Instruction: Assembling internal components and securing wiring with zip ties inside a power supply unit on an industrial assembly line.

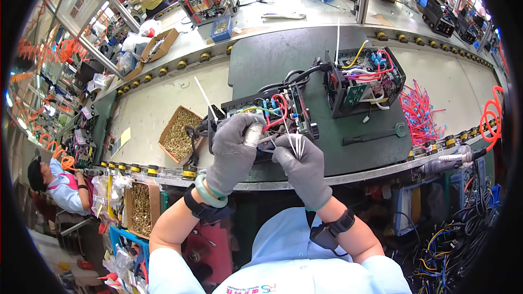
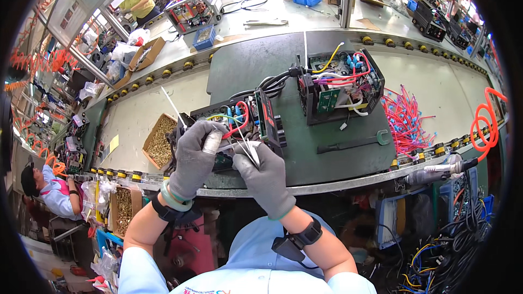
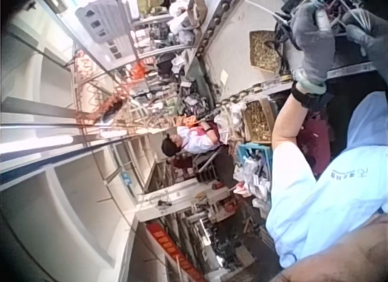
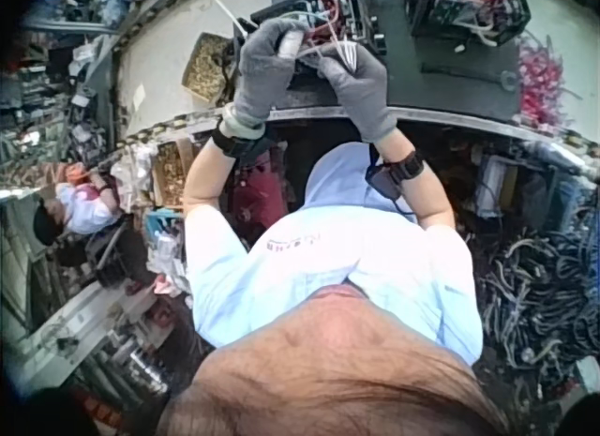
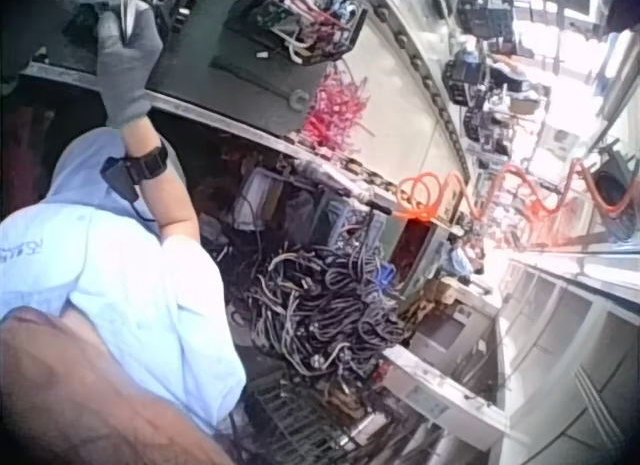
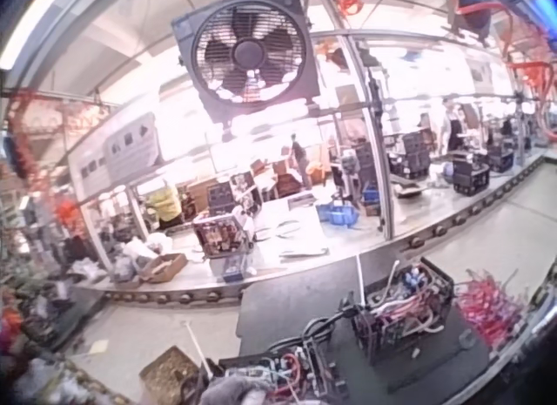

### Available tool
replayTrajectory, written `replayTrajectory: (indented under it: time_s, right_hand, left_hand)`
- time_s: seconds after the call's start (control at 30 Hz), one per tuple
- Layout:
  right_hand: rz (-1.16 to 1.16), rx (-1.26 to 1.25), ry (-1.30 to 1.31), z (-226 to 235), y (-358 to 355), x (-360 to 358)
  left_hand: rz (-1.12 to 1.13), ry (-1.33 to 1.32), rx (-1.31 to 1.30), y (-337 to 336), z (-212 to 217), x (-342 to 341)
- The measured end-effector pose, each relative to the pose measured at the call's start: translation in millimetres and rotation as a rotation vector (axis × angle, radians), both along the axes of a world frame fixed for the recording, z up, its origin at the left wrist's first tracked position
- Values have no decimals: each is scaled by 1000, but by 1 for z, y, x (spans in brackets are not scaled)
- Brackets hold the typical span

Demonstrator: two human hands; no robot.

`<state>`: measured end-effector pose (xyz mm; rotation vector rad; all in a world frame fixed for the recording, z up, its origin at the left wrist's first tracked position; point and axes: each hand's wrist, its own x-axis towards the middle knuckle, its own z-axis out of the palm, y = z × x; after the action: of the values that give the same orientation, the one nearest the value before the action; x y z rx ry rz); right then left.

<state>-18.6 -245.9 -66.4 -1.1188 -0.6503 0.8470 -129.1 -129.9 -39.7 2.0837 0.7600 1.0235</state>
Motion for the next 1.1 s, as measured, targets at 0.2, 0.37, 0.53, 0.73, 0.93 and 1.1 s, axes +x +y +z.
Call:
replayTrajectory:
  time_s: [0.2,0.37,0.53,0.73,0.93,1.1]
  right_hand:
    - [382,-75,386,5,-3,20]
    - [200,-7,144,-2,-2,7]
    - [192,40,155,1,-1,8]
    - [179,49,161,-2,1,4]
    - [107,-107,120,0,12,5]
    - [-44,-106,108,-14,27,-2]
  left_hand:
    - [-63,54,-166,-9,11,-5]
    - [-54,99,241,-10,7,-4]
    - [-61,91,712,-3,1,1]
    - [-62,31,709,0,-5,2]
    - [-111,44,659,2,-4,-1]
    - [-191,72,606,5,3,-3]
